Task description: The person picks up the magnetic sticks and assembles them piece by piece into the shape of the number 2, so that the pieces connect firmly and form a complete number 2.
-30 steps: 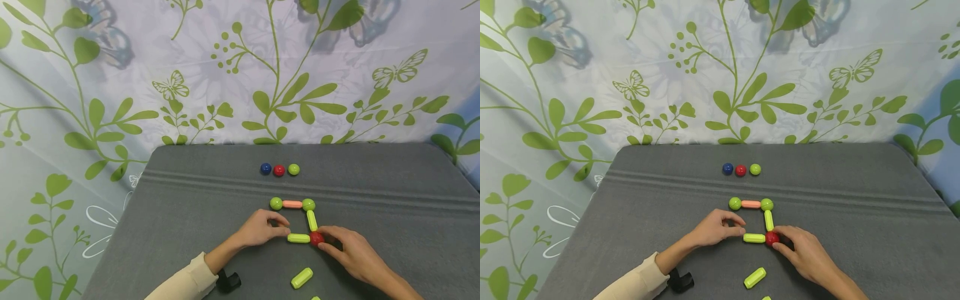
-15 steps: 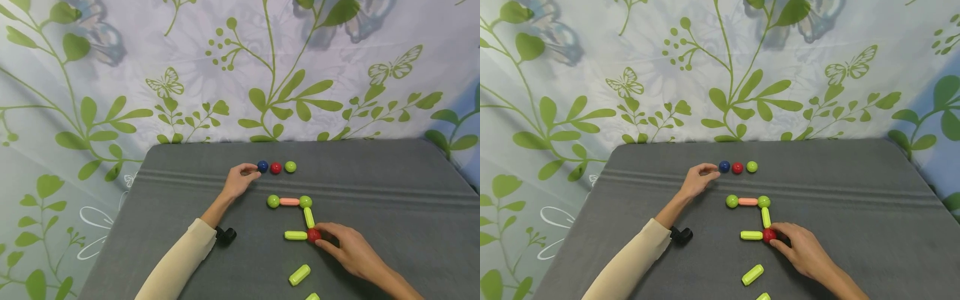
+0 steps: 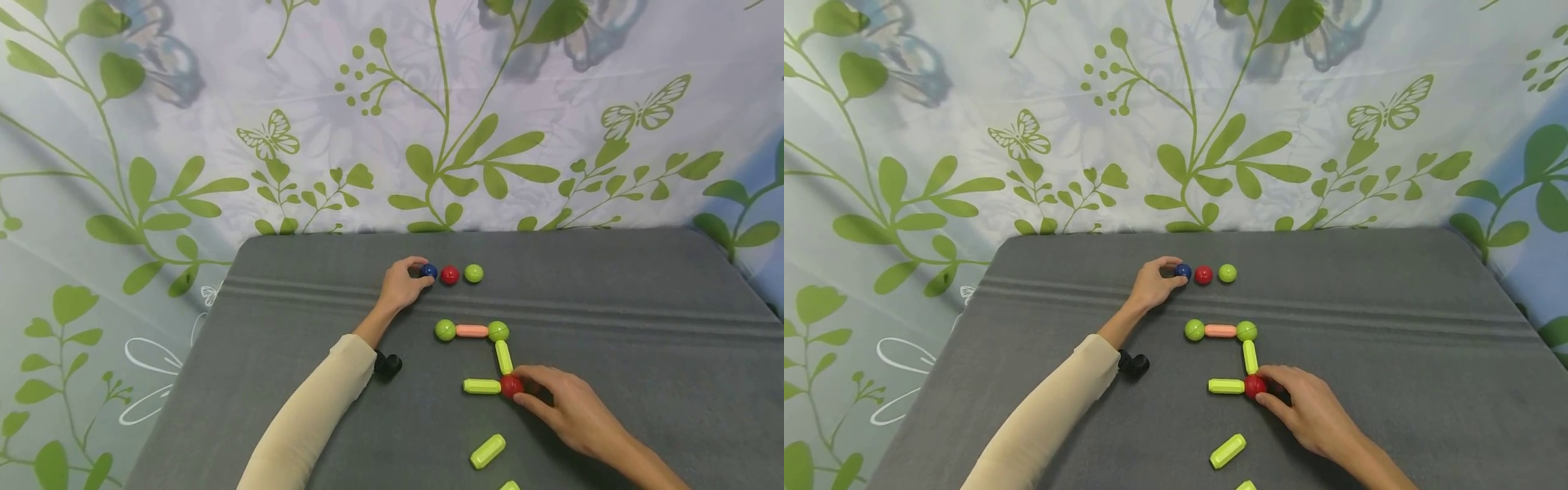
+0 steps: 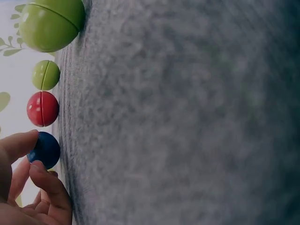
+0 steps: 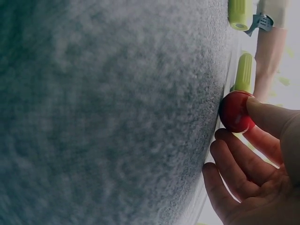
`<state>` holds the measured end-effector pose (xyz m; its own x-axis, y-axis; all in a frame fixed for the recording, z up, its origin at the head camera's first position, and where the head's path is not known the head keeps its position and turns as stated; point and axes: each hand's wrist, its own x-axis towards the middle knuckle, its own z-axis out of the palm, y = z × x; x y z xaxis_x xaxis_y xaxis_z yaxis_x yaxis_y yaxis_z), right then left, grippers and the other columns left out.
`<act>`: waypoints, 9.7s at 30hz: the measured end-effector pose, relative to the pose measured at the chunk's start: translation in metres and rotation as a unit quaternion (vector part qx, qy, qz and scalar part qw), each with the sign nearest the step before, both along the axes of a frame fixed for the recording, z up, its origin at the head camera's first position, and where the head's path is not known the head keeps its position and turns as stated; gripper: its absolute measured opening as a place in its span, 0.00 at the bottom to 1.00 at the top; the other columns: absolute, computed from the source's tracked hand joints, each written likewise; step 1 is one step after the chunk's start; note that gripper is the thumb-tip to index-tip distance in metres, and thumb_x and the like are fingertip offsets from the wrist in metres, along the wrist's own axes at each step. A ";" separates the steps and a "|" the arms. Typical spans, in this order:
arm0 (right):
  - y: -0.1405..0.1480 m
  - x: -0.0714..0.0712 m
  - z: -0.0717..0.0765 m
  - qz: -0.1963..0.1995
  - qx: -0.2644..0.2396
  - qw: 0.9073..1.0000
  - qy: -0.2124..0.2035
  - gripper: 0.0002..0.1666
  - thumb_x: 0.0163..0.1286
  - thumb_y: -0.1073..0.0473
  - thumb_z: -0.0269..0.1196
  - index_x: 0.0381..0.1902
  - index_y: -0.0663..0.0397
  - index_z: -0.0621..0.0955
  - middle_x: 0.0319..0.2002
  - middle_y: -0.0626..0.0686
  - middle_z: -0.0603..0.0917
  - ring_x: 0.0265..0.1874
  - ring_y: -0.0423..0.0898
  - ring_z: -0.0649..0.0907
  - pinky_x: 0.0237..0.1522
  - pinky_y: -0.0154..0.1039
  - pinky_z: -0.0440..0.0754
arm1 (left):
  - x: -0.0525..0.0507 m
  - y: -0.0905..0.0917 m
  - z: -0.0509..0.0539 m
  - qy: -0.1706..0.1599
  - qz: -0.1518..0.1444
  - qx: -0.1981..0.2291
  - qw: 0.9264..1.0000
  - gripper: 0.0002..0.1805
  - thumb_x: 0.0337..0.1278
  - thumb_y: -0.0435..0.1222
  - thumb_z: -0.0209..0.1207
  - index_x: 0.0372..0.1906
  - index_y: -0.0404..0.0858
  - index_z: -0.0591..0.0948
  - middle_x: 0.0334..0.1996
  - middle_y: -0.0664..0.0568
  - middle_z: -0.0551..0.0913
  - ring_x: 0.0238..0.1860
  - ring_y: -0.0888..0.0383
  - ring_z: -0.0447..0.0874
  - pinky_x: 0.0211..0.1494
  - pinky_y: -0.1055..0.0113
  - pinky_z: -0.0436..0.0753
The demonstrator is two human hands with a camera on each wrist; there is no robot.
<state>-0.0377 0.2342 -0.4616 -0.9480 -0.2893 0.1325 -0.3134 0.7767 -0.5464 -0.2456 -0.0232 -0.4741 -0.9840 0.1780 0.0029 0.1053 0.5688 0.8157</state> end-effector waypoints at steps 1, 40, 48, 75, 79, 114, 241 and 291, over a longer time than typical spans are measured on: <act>0.000 0.000 0.000 -0.001 0.000 1.000 0.000 0.17 0.63 0.51 0.71 0.50 0.44 0.84 0.40 0.34 0.81 0.35 0.30 0.77 0.36 0.39 0.79 | 0.000 0.000 0.000 -0.003 0.001 0.001 1.000 0.20 0.60 0.39 0.68 0.57 0.43 0.82 0.55 0.44 0.81 0.58 0.46 0.77 0.57 0.53 0.75; 0.000 0.001 0.001 -0.001 0.007 1.000 -0.002 0.18 0.63 0.50 0.70 0.51 0.45 0.84 0.42 0.37 0.83 0.37 0.33 0.79 0.38 0.41 0.80 | 0.086 -0.037 0.018 -0.032 -0.071 0.123 0.989 0.18 0.61 0.41 0.67 0.54 0.42 0.82 0.45 0.52 0.83 0.23 0.59 0.71 0.27 0.69 0.72; -0.001 0.001 0.000 0.004 0.004 1.000 0.017 0.18 0.63 0.53 0.71 0.50 0.46 0.84 0.41 0.36 0.83 0.36 0.32 0.79 0.38 0.41 0.80 | 0.128 -0.042 0.018 -0.044 -0.164 0.090 0.981 0.16 0.60 0.40 0.68 0.52 0.42 0.83 0.42 0.54 0.82 0.17 0.66 0.65 0.21 0.72 0.67; -0.001 0.001 0.000 0.001 0.007 1.000 0.004 0.18 0.64 0.52 0.70 0.51 0.45 0.83 0.41 0.35 0.82 0.36 0.31 0.78 0.37 0.40 0.79 | 0.143 -0.025 0.006 -0.096 -0.234 0.037 0.967 0.15 0.55 0.36 0.71 0.48 0.42 0.83 0.37 0.62 0.81 0.17 0.68 0.68 0.21 0.74 0.67; 0.000 0.001 0.000 0.002 0.007 1.000 -0.001 0.18 0.65 0.51 0.70 0.52 0.46 0.83 0.42 0.36 0.82 0.36 0.31 0.78 0.37 0.40 0.79 | 0.142 -0.026 0.005 -0.095 -0.235 0.038 0.967 0.15 0.55 0.36 0.71 0.48 0.42 0.83 0.37 0.62 0.80 0.18 0.68 0.68 0.21 0.74 0.68; -0.005 0.008 0.008 -0.020 0.032 0.999 -0.001 0.21 0.63 0.50 0.71 0.53 0.46 0.82 0.44 0.37 0.82 0.41 0.37 0.80 0.41 0.45 0.80 | 0.142 -0.027 0.005 -0.110 -0.239 0.051 0.963 0.14 0.59 0.38 0.69 0.49 0.42 0.84 0.38 0.62 0.80 0.18 0.67 0.71 0.21 0.74 0.70; -0.076 0.020 0.006 0.118 -0.092 0.985 -0.081 0.11 0.72 0.52 0.63 0.48 0.45 0.87 0.44 0.36 0.85 0.41 0.33 0.80 0.38 0.37 0.81 | 0.142 -0.031 0.004 -0.116 -0.250 0.073 0.959 0.12 0.62 0.38 0.66 0.49 0.41 0.84 0.36 0.60 0.81 0.18 0.63 0.75 0.20 0.73 0.73; -0.024 -0.185 0.015 -0.027 0.022 0.998 -0.047 0.25 0.70 0.58 0.65 0.60 0.65 0.78 0.50 0.68 0.82 0.48 0.63 0.82 0.47 0.61 0.76 | 0.140 -0.031 0.001 -0.126 -0.249 0.094 0.956 0.11 0.62 0.37 0.66 0.48 0.40 0.85 0.36 0.61 0.81 0.18 0.63 0.75 0.24 0.71 0.77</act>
